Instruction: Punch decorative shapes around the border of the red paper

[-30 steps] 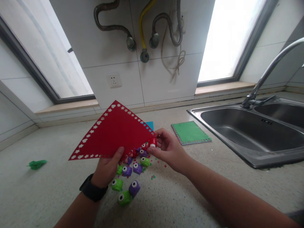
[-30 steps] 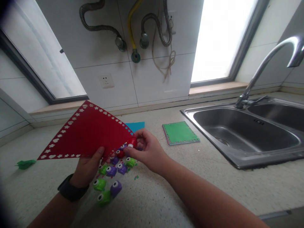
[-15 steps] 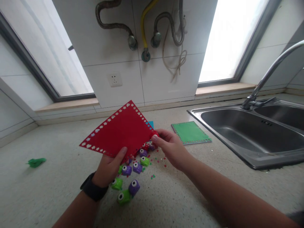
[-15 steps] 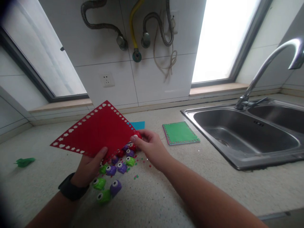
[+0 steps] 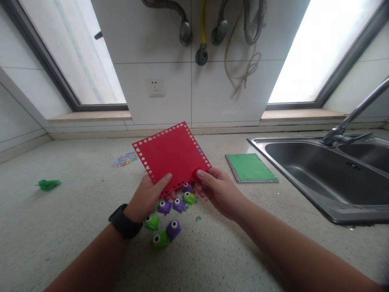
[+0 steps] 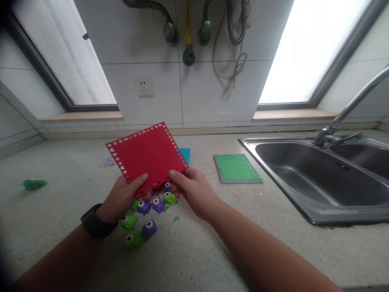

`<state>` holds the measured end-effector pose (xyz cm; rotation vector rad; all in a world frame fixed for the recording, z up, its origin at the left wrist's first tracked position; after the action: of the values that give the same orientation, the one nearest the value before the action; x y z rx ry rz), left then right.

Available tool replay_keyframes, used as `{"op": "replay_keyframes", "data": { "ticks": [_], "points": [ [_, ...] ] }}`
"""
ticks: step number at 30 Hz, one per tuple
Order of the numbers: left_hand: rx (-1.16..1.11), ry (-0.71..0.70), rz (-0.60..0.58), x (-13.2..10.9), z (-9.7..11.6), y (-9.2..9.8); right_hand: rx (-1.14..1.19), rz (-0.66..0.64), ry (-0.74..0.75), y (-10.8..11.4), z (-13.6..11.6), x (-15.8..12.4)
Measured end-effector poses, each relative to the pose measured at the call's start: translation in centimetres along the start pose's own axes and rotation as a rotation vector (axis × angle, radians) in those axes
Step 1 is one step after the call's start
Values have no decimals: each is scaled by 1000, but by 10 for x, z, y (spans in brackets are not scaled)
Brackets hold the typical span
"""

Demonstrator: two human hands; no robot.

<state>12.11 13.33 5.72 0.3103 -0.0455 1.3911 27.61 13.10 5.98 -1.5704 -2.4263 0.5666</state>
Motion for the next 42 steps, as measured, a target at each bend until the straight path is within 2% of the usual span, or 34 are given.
{"op": "replay_keyframes", "data": {
  "ticks": [4,12,16,24,30,38,42],
  "points": [
    [-7,-13,-28,0,4,-6,78,5,0,-4,2,1],
    [10,-1,-60,-2,-3,-9,74,30,10,-6,4,-1],
    [-21,-41,-64,-2,4,-10,76,31,18,-8,3,-2],
    [-36,-103,-78,-4,17,-16,-86,108,48,0,6,-2],
    [41,-173,-53,-4,20,-13,-104,115,70,3,3,-2],
    [58,-175,-34,-4,19,-11,-132,85,92,2,2,-1],
    [-17,-110,-51,-5,15,-14,-143,71,100,0,2,-1]
  ]
}}
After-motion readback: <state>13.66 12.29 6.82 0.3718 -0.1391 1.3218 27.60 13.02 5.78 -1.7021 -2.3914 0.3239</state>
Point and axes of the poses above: each hand's wrist, its own x-axis towards the middle knuckle, its own y-axis out of the back of the hand, z = x × y, the point moved 10 cm from there along x, towards the middle knuckle, and after that the axes turned 6 degrees about -y, right-handed, at the moved point
